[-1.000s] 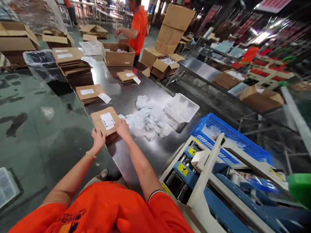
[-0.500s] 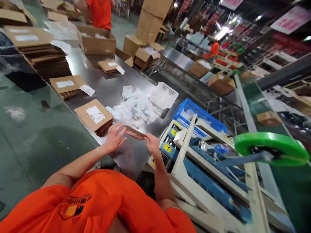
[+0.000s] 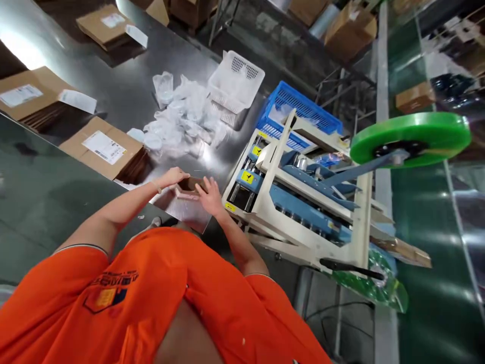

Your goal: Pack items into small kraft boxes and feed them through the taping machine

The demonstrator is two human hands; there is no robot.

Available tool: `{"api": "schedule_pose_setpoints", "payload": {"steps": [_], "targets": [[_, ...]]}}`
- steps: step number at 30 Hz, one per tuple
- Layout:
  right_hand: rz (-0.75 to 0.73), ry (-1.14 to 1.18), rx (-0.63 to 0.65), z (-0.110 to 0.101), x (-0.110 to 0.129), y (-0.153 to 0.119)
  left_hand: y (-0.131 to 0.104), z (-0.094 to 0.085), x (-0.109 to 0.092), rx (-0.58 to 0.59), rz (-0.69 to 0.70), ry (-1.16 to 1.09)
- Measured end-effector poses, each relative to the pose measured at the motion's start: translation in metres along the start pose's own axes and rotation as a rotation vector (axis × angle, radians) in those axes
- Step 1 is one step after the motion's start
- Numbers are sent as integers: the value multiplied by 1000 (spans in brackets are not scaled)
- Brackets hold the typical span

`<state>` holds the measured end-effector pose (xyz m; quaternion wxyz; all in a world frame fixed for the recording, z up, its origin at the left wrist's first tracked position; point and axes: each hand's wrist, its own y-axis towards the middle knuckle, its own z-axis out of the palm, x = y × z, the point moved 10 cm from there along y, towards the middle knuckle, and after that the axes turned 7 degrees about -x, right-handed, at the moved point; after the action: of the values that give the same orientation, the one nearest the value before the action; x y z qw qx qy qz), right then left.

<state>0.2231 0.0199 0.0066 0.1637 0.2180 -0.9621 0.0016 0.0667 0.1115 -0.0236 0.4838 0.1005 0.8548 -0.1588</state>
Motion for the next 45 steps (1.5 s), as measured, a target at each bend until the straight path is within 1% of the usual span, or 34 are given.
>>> {"api": "schedule_pose_setpoints", "payload": {"steps": [2,4,5,7,8,9,11,12,13,14,15,17,18,19,20,22,23,25,26,27,29,31,32,34,36,37,39,40,42,43,44,45], "targets": [[-91,71,93,18,30,-5,9,11,-11,60,19,77],[-153,188,159,30,56,1,12,17,-25,101,120,142],[-165,270,188,35,65,8,10,16,-32,100,195,154],[-153,476,252,43,76,25,3,3,-39,45,325,150],[-121,584,278,46,77,34,-2,-7,-38,-10,356,157],[-72,677,289,49,76,43,-8,-22,-32,-94,347,181],[45,792,267,53,66,56,-24,-55,-8,-310,207,264],[91,824,245,55,61,60,-35,-67,6,-389,123,300],[117,842,228,56,57,62,-48,-74,17,-425,60,322],[128,853,215,56,55,62,-59,-72,25,-411,38,325],[131,858,208,57,53,62,-69,-64,29,-351,67,308],[147,858,196,58,50,59,-83,-40,23,-203,204,258],[151,842,202,58,49,58,-87,-30,18,-150,264,245],[149,813,213,57,49,58,-87,-20,14,-103,297,246],[134,762,221,54,48,59,-84,-13,11,-60,299,256],[78,587,186,41,47,68,-70,-3,10,-4,249,286],[55,477,131,30,45,74,-62,-4,11,-15,208,302],[45,255,3,9,40,87,-50,-12,14,-121,116,332],[57,156,-29,4,39,91,-47,-17,16,-192,68,342],[76,68,-32,4,38,92,-45,-21,20,-261,13,334],[109,-75,40,18,38,86,-47,-24,34,-373,-115,229],[120,-177,120,35,39,72,-50,-24,49,-449,-231,85],[109,-211,144,41,39,64,-51,-24,56,-482,-273,27],[72,-229,160,46,38,55,-51,-24,63,-525,-302,-31],[84,-157,129,41,31,55,-54,-28,67,-582,-308,-69],[130,-80,90,37,25,58,-60,-31,70,-624,-321,-95],[299,167,-30,30,10,63,-76,-34,83,-704,-392,-204],[394,333,-92,32,4,64,-85,-32,90,-712,-430,-298],[537,680,-165,45,0,65,-95,-22,99,-638,-448,-491],[564,800,-154,54,2,67,-98,-20,99,-590,-430,-519],[563,860,-119,61,5,73,-100,-22,97,-559,-404,-458],[545,868,-79,63,5,82,-101,-26,93,-551,-381,-315]]}}
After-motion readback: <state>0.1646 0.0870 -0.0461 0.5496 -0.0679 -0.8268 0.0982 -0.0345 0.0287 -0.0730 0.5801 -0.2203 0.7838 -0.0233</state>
